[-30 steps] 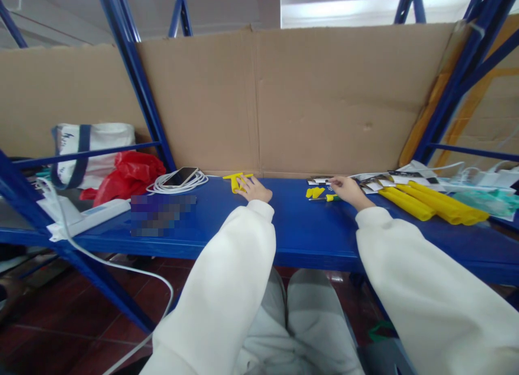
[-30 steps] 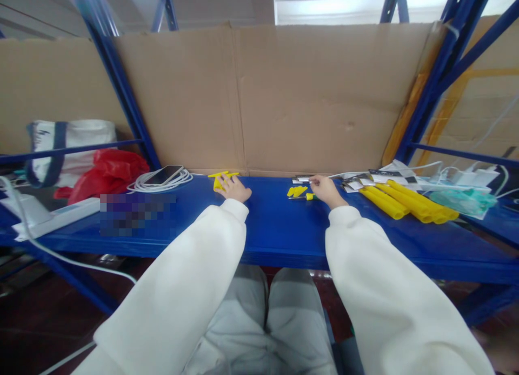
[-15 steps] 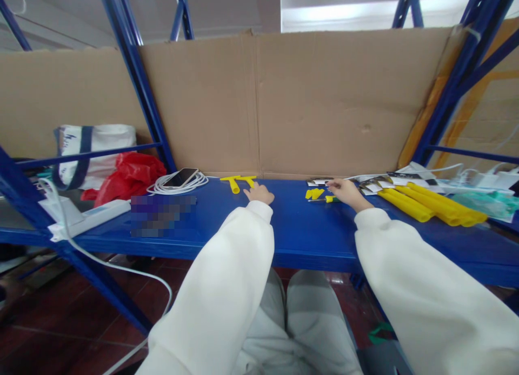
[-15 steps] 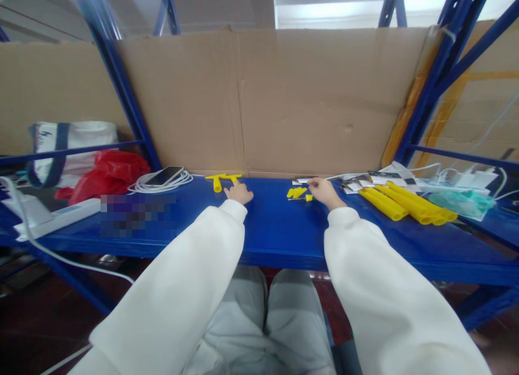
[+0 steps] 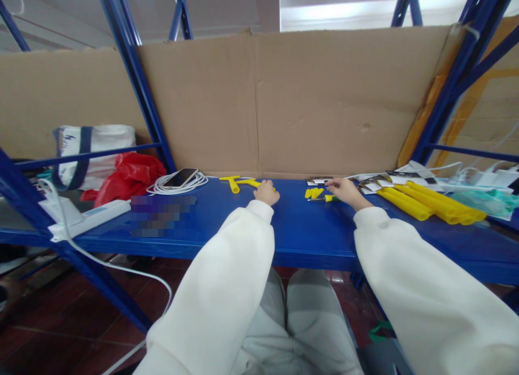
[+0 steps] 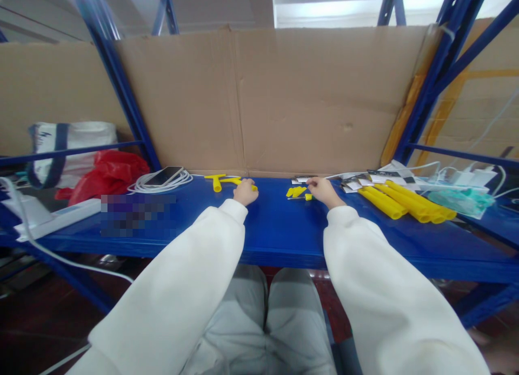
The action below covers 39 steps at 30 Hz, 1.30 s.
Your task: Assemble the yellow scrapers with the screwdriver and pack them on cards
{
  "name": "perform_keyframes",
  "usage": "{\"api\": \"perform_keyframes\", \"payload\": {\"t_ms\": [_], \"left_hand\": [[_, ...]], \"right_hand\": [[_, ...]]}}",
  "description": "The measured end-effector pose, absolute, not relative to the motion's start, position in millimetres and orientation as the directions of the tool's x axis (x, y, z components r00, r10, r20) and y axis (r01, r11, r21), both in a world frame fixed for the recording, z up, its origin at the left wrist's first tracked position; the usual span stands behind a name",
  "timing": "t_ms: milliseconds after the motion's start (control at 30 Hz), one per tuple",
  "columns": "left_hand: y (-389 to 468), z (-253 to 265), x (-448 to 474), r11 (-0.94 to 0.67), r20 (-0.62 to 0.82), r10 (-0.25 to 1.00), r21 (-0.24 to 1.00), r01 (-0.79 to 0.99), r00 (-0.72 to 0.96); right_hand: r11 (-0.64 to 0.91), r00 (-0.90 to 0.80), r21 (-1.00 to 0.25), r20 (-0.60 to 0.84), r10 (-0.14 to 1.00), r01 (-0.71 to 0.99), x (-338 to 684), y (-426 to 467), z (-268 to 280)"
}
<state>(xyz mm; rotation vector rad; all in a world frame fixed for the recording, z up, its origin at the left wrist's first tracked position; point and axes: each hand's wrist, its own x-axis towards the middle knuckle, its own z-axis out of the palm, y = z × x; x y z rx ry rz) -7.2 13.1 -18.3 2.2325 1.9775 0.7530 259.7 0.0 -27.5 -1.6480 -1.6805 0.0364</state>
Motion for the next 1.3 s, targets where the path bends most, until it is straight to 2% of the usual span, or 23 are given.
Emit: {"api": "perform_keyframes", "payload": {"t_ms": [233,533,867,1167,1300], "left_hand": [[16,-24,-8,-0.212,0.228,0.965,0.370,0.905,0.132],[15,-19,-5,-0.219,0.261,0.959,0.421,0.880,0.114],[8,-13,-6,-0.065,0.270,0.959,0.497,0.865,-0.083],[13,-16,-6,-0.155,0.212,0.976,0.477,0.865,0.058],[17,-18,-7,-0.220,0.252,0.961,0.448,0.866,0.114]], "right_hand": [[0.193,0.113,-0.518,0.501,0.858,0.834,262,3,-30],[0.199,0.112,-0.533,0.495,0.862,0.822,262,3,-30],[0.198,0.117,-0.540,0.493,0.862,0.818,262,3,-30],[0.214,0.103,-0.539,0.498,0.861,0.815,263,2,-31],[0.207,0.107,-0.527,0.504,0.857,0.824,261,1,-30]]}}
